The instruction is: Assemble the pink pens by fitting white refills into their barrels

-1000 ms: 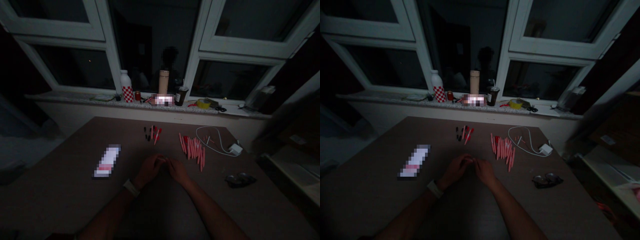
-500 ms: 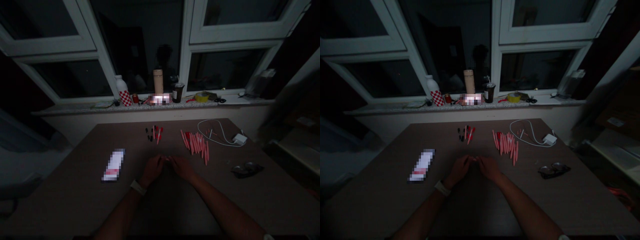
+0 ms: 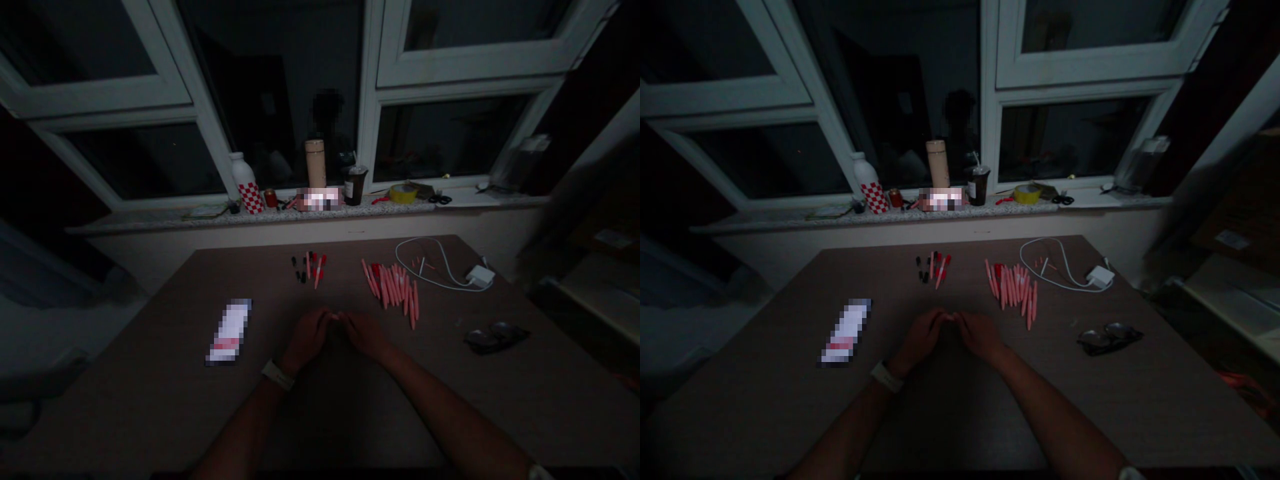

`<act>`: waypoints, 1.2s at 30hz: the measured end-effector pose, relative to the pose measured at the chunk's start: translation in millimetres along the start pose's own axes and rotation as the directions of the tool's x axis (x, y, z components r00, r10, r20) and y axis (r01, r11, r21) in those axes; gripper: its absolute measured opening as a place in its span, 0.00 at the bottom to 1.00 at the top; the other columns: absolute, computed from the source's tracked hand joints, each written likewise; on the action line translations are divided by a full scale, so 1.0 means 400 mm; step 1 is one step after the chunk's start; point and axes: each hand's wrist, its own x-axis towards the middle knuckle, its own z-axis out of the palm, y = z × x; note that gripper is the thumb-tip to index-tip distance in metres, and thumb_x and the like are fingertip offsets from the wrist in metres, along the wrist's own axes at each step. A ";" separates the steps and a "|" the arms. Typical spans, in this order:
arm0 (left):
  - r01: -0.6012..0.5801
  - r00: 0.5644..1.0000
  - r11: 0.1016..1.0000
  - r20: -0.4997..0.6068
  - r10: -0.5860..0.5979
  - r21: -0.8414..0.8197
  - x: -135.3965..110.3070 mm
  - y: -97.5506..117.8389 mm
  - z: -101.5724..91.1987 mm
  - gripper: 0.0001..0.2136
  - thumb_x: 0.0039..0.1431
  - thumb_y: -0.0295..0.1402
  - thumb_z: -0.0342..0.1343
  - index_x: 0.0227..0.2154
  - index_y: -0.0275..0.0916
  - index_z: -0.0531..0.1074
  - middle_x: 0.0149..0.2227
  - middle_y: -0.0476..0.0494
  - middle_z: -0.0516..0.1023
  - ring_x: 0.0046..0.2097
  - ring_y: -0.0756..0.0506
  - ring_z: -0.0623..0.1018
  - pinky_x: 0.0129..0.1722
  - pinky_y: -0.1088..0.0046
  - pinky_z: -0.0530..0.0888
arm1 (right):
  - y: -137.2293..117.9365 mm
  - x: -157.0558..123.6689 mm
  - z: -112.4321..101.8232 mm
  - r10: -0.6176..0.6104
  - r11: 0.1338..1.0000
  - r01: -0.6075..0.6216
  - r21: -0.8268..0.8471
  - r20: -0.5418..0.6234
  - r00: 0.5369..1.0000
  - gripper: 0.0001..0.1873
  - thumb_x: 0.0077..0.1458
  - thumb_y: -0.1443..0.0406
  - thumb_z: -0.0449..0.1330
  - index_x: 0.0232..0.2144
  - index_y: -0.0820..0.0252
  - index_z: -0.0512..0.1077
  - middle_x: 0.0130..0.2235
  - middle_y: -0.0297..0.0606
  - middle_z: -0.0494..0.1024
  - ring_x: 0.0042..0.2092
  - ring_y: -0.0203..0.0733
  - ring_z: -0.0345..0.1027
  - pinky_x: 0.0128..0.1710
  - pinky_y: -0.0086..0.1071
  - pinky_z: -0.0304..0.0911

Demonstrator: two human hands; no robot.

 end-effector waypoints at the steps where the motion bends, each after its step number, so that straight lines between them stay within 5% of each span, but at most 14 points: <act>1: 0.000 1.000 1.000 -0.012 0.000 -0.010 0.000 0.001 -0.001 0.16 0.69 0.39 0.42 0.42 0.39 0.74 0.43 0.41 0.78 0.46 0.44 0.76 0.49 0.66 0.70 | -0.001 0.000 -0.001 0.002 1.000 -0.002 0.001 0.002 1.000 0.25 0.69 0.56 0.39 0.40 0.56 0.75 0.35 0.41 0.81 0.35 0.44 0.75 0.34 0.33 0.60; 8: 0.089 0.995 0.996 0.049 -0.090 0.030 0.002 0.003 -0.005 0.22 0.69 0.43 0.39 0.37 0.40 0.77 0.34 0.43 0.80 0.38 0.44 0.78 0.41 0.68 0.71 | 0.002 -0.001 0.003 0.004 0.999 -0.004 0.039 -0.013 1.000 0.25 0.69 0.56 0.40 0.40 0.55 0.76 0.36 0.41 0.81 0.35 0.45 0.74 0.35 0.34 0.61; 14: 0.064 0.998 0.997 0.014 -0.063 -0.050 0.002 0.015 -0.005 0.20 0.68 0.44 0.43 0.40 0.39 0.78 0.36 0.44 0.80 0.38 0.45 0.78 0.42 0.71 0.71 | 0.003 0.000 0.000 -0.007 0.999 0.007 0.043 -0.006 1.000 0.25 0.69 0.57 0.39 0.41 0.57 0.75 0.36 0.42 0.81 0.36 0.46 0.75 0.34 0.35 0.60; 23: 0.188 0.982 0.982 -0.007 -0.188 0.008 0.007 0.007 -0.003 0.26 0.66 0.49 0.42 0.27 0.34 0.77 0.25 0.45 0.75 0.29 0.46 0.74 0.30 0.72 0.63 | -0.005 -0.001 -0.016 -0.038 0.994 0.033 0.105 0.045 0.998 0.22 0.66 0.52 0.46 0.45 0.55 0.75 0.41 0.39 0.81 0.40 0.44 0.75 0.38 0.33 0.60; 36: 0.071 0.997 0.990 0.004 -0.071 -0.119 0.004 0.009 -0.004 0.16 0.68 0.42 0.43 0.35 0.38 0.70 0.35 0.43 0.76 0.38 0.45 0.75 0.40 0.70 0.67 | -0.011 -0.002 -0.022 -0.044 0.987 0.041 0.155 0.019 0.999 0.23 0.67 0.52 0.45 0.41 0.56 0.76 0.36 0.39 0.81 0.36 0.43 0.74 0.34 0.32 0.57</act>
